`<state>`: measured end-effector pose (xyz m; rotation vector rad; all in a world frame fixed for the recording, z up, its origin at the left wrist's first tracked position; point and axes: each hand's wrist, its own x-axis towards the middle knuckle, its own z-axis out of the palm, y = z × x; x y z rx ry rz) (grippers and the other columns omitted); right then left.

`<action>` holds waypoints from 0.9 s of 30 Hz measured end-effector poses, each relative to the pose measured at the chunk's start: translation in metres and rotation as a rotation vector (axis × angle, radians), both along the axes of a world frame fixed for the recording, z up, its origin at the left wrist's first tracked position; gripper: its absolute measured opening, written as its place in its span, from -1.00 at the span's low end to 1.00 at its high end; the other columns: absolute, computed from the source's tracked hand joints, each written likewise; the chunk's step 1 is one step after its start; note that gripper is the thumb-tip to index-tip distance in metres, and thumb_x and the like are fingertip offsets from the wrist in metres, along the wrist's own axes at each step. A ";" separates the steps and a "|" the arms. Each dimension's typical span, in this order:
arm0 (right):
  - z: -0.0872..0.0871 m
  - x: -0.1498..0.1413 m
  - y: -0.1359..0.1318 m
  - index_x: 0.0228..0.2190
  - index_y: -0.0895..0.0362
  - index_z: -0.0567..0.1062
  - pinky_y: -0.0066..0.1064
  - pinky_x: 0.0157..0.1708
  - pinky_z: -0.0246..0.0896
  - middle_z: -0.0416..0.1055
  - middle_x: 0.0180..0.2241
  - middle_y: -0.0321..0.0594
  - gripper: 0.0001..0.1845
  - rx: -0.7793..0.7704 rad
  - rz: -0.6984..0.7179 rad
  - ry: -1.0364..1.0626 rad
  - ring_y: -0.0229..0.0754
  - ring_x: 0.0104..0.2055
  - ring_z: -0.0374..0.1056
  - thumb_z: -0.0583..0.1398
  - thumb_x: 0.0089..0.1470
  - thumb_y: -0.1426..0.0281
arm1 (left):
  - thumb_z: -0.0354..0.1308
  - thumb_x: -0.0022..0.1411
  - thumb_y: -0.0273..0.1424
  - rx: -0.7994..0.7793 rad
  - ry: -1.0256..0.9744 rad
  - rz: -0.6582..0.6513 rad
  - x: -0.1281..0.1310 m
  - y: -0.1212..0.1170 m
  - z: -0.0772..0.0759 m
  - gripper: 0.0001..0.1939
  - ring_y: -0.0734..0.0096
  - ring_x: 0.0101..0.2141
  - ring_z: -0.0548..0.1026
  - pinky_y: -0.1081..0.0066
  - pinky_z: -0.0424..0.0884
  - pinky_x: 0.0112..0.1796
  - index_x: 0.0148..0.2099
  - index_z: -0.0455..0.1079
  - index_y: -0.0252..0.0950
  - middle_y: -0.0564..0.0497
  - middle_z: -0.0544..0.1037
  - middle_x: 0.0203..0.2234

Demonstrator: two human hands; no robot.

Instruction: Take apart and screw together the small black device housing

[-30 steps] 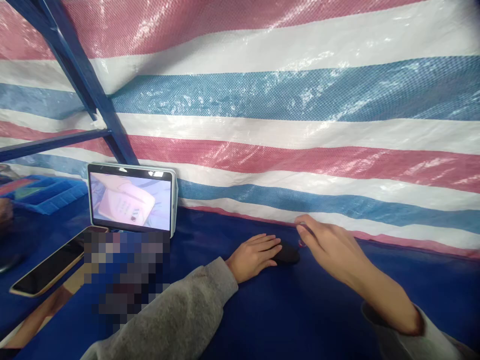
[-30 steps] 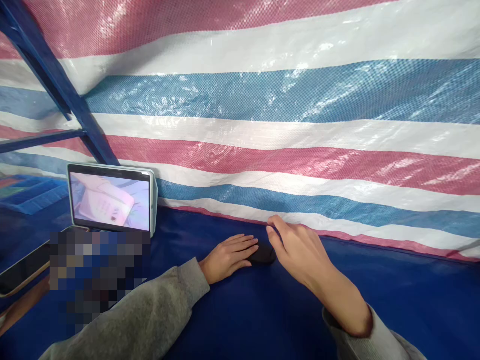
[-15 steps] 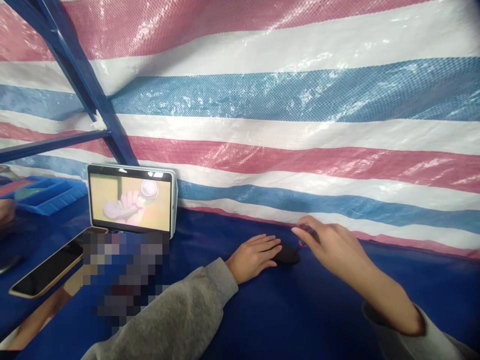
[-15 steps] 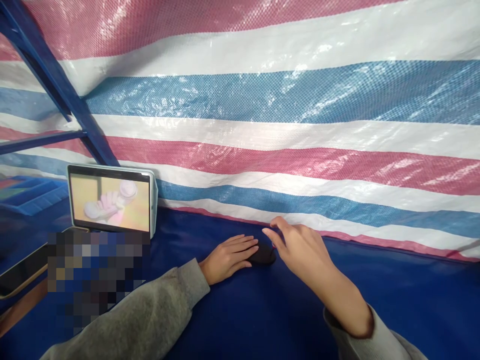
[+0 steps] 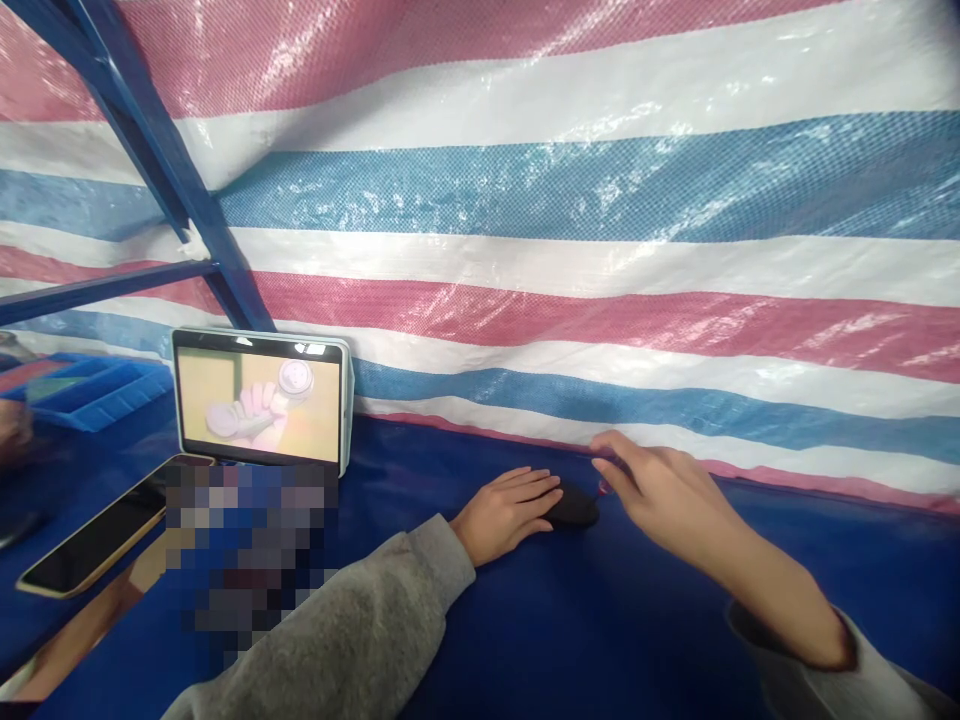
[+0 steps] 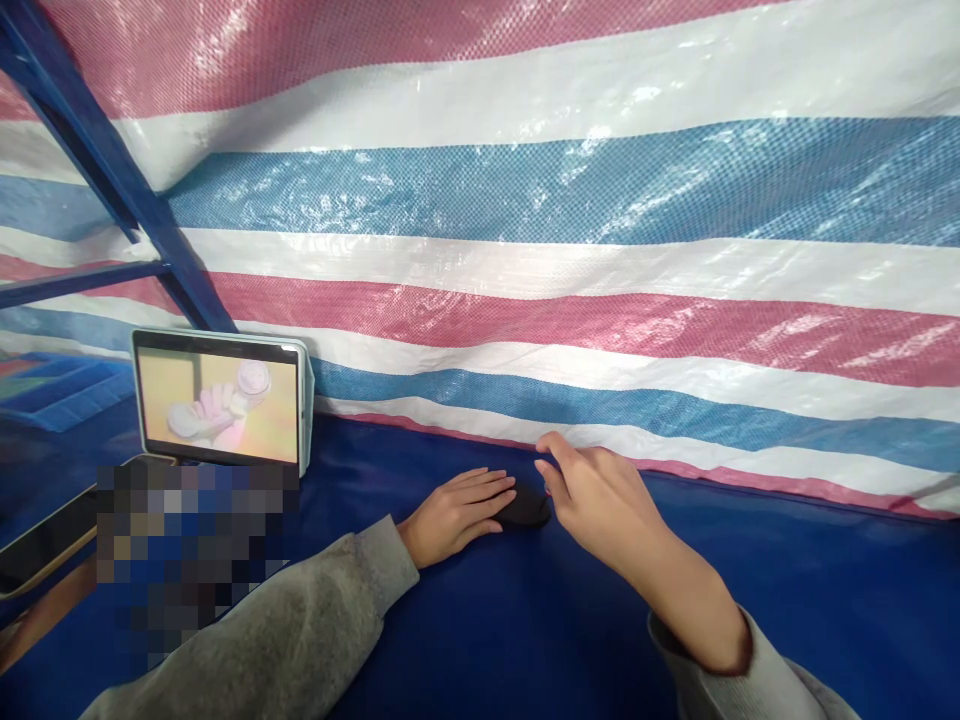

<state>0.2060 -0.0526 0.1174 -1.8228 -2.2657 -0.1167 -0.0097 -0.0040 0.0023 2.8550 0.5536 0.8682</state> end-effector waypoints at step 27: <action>0.004 0.002 -0.001 0.00 0.11 0.41 -0.36 -0.41 0.20 0.57 -0.35 -0.17 -0.58 0.020 0.046 0.023 -0.10 -0.36 0.48 -0.10 0.25 0.31 | -0.09 0.43 -0.24 0.004 -0.003 -0.005 0.000 0.000 0.000 -0.58 0.32 0.21 0.25 0.21 0.17 0.24 0.23 0.23 -0.30 -0.08 0.35 0.17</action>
